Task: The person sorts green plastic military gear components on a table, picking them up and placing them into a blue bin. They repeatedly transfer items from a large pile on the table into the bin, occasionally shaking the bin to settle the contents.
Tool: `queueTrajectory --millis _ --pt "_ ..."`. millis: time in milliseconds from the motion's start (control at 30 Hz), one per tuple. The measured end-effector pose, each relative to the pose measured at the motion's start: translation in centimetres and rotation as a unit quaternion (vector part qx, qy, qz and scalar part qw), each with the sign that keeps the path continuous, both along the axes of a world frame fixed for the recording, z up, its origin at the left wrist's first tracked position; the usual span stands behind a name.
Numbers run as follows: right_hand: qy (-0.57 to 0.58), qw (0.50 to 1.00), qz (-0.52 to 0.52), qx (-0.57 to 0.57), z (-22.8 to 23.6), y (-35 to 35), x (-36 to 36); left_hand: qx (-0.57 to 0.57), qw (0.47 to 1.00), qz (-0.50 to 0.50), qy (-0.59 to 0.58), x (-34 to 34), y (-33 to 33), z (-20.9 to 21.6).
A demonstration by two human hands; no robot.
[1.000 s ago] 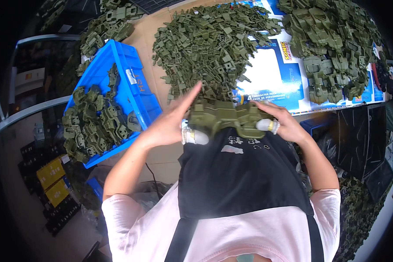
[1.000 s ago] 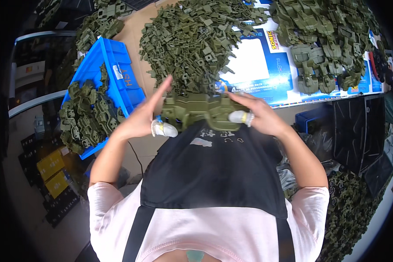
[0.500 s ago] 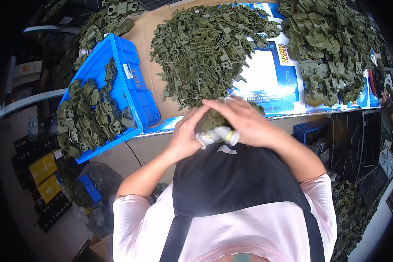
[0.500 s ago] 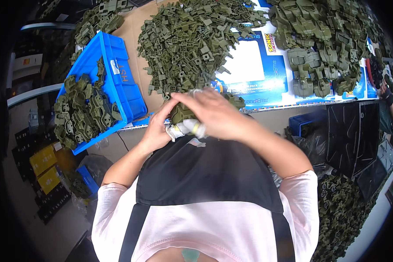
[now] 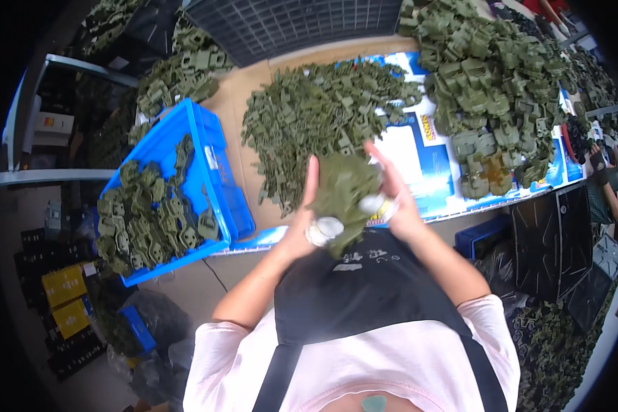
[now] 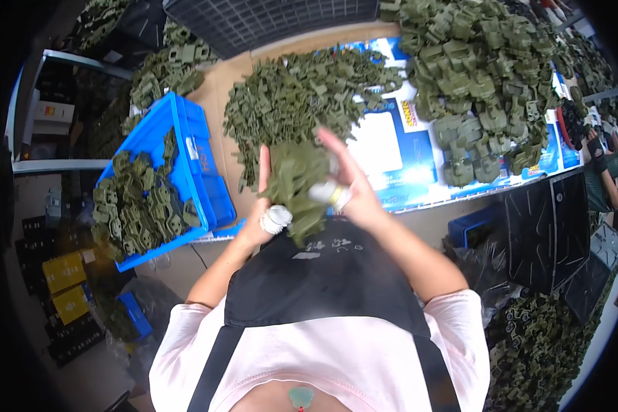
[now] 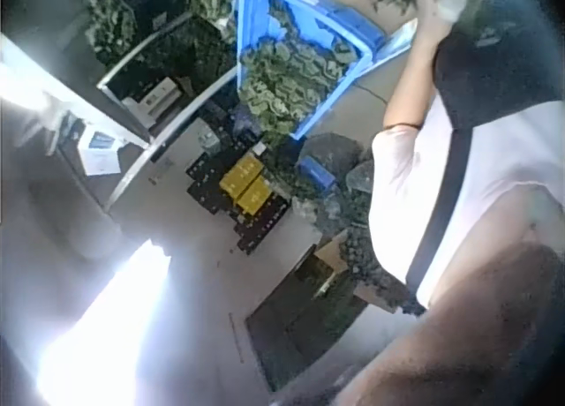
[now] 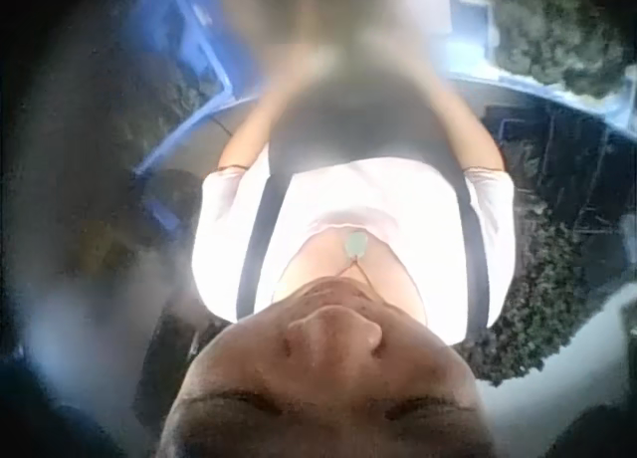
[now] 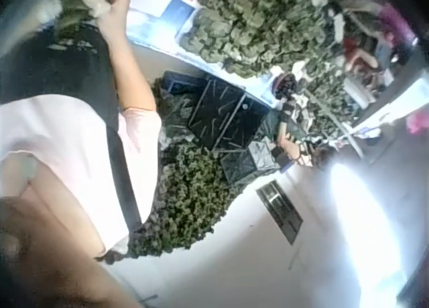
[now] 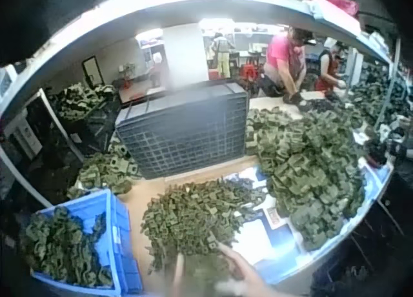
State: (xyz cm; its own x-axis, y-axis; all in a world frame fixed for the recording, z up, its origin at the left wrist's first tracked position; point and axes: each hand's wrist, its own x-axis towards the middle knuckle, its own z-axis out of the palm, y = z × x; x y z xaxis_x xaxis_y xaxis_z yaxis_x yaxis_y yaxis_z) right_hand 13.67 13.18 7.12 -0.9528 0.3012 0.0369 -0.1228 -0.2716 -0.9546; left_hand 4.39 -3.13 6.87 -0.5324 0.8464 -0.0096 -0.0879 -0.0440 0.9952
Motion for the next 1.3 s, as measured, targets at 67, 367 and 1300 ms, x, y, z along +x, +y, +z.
queueTrajectory --millis 67,367,1300 --pt "0.011 0.99 -0.05 0.129 0.5 0.4 0.7 -0.061 0.994 0.013 0.087 -0.8 0.9 0.5" --pt "-0.041 0.953 0.078 0.291 0.7 3.7 5.9 -0.18 0.908 -0.185 0.331 -0.5 1.3 2.0" --pt "-0.445 0.518 -0.634 0.361 -13.1 52.0 33.9 -0.298 0.803 0.268 0.441 -7.1 -5.3 -0.9"
